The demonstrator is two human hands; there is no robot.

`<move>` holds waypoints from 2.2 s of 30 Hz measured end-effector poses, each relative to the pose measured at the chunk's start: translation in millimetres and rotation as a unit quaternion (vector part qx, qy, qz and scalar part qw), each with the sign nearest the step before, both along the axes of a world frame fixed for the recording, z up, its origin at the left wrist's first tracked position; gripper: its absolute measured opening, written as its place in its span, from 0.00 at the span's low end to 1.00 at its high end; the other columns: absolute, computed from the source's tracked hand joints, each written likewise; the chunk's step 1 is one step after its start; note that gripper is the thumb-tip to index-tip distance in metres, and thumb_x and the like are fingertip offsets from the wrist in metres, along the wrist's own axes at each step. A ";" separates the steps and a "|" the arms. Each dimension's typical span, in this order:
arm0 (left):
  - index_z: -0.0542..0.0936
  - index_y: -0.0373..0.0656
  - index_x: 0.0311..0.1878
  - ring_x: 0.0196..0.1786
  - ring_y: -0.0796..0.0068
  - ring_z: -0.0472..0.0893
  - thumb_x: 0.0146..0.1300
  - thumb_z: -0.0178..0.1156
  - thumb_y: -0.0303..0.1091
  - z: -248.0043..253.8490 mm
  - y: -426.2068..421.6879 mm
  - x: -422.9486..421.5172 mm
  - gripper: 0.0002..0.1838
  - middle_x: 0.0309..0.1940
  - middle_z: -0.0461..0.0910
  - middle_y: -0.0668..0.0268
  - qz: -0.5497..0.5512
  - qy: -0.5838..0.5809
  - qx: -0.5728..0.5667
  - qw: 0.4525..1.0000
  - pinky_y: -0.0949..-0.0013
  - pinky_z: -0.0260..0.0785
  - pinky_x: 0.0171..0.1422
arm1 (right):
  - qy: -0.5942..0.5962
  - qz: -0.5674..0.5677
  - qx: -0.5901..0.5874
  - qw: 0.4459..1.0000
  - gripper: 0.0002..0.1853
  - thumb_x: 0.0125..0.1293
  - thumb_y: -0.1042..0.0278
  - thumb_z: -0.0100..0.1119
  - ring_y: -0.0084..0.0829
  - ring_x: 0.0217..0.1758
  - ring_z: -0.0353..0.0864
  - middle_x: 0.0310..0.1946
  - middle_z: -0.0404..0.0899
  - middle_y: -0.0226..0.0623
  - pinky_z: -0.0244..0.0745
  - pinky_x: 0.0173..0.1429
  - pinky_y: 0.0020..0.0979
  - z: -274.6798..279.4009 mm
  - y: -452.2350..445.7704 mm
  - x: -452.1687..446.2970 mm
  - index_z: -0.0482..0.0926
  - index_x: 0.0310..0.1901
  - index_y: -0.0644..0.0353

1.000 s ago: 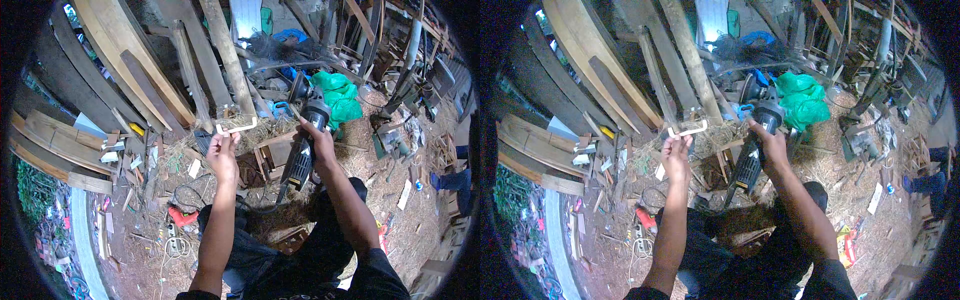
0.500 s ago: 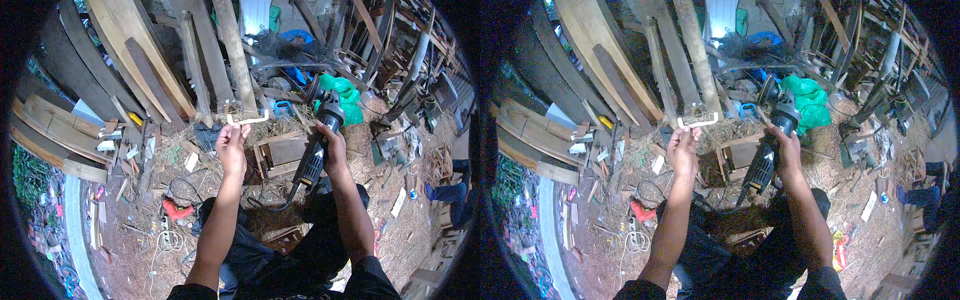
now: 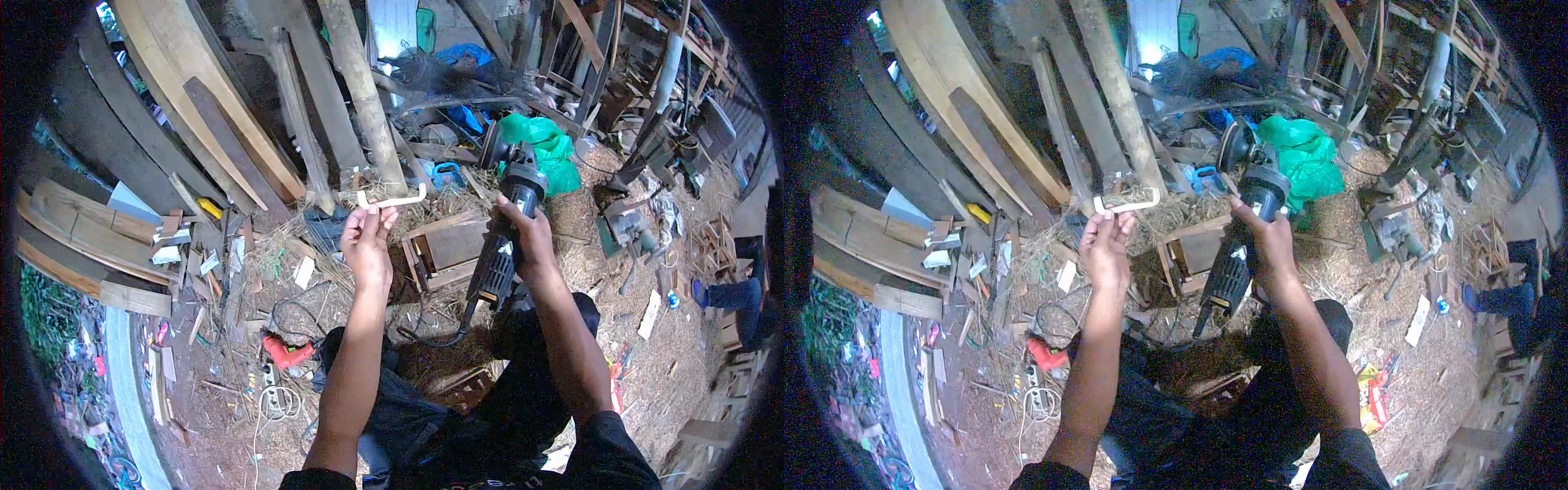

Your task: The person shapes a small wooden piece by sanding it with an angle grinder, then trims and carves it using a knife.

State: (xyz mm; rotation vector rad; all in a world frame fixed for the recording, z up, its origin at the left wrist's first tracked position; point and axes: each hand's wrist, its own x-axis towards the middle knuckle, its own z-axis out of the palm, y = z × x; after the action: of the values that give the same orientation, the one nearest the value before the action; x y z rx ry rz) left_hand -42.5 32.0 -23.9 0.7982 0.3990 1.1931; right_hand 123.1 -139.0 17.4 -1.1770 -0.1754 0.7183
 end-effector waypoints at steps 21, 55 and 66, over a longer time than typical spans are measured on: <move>0.77 0.37 0.42 0.39 0.69 0.84 0.69 0.58 0.26 10.4 -0.8 -1.7 0.03 0.38 0.81 0.61 -0.004 -0.003 -0.016 1.000 0.63 0.79 0.49 | -0.011 0.010 -0.041 0.999 0.17 0.60 0.59 0.71 0.28 0.27 0.79 0.27 0.76 0.32 0.78 0.32 0.32 -7.6 1.5 2.4 0.74 0.40 0.60; 0.64 0.38 0.67 0.66 0.67 0.70 0.47 0.78 0.30 7.2 -71.5 2.1 0.45 0.62 0.71 0.59 -0.369 0.374 0.319 0.789 0.61 0.59 0.73 | -0.011 -0.031 -0.017 0.999 0.17 0.58 0.66 0.70 0.27 0.26 0.78 0.29 0.78 0.34 0.77 0.31 0.32 -19.7 11.1 10.6 0.73 0.43 0.62; 0.63 0.38 0.68 0.64 0.67 0.71 0.45 0.78 0.32 14.2 -76.4 3.4 0.47 0.62 0.71 0.56 -0.335 0.402 0.324 0.788 0.62 0.61 0.70 | 0.064 0.001 0.065 0.996 0.18 0.64 0.60 0.64 0.32 0.31 0.82 0.34 0.78 0.36 0.80 0.32 0.34 -27.8 9.9 -0.4 0.69 0.49 0.57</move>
State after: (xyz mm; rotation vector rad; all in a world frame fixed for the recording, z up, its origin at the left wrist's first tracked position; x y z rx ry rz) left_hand -39.1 -44.4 -9.8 1.8857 0.3322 0.2215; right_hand 122.7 -129.0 -10.4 -1.0046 -0.1140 0.7693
